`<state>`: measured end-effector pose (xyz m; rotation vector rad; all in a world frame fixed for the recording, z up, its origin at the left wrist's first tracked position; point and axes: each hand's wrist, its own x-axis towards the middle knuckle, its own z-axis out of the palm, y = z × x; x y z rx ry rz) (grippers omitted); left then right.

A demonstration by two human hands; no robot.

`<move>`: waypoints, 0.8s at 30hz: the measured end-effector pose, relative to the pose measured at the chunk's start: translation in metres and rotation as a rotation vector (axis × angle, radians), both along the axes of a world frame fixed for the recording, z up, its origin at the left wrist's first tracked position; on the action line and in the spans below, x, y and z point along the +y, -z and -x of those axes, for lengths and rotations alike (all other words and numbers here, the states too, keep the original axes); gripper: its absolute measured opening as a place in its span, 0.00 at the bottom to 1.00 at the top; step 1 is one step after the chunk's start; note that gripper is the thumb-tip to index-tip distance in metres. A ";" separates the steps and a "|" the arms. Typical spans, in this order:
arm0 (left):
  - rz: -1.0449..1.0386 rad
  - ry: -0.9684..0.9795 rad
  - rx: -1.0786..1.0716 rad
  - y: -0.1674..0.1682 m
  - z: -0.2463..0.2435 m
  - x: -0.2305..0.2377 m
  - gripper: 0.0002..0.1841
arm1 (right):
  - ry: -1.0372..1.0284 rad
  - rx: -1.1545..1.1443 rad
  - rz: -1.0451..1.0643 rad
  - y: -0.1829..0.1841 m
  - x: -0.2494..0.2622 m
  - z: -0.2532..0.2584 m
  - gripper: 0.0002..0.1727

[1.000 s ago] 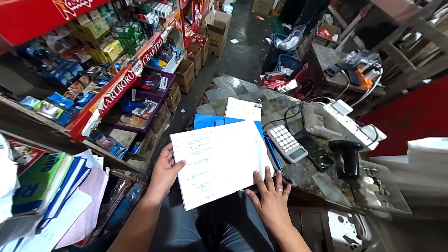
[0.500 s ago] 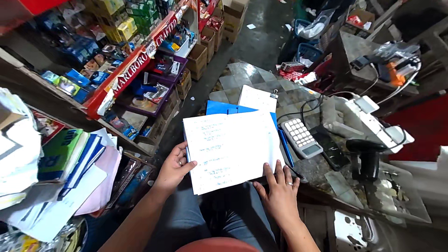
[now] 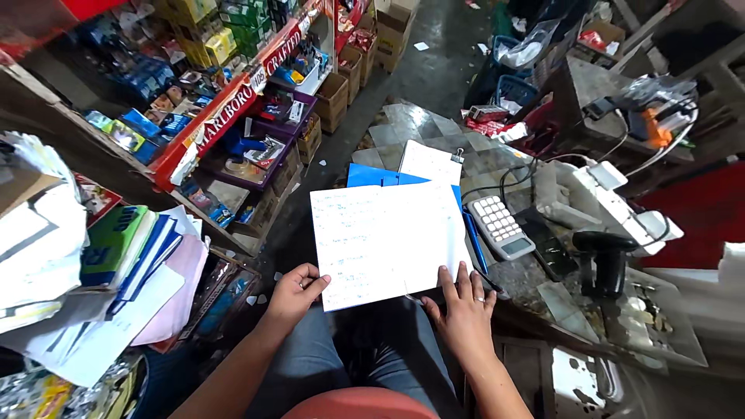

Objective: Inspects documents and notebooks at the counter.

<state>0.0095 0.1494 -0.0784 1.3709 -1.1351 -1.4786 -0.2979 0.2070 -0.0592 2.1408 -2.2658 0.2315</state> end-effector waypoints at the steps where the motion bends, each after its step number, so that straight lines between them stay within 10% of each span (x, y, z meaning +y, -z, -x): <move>1: -0.004 0.002 -0.002 0.000 0.000 0.000 0.02 | -0.002 0.003 0.003 0.000 0.000 0.000 0.43; 19: -0.038 -0.042 0.060 0.005 -0.001 0.000 0.03 | -0.002 0.028 0.003 0.001 -0.001 -0.003 0.42; 24: 0.038 -0.069 0.069 0.004 0.000 0.001 0.20 | -0.008 0.029 0.008 0.002 -0.001 -0.003 0.42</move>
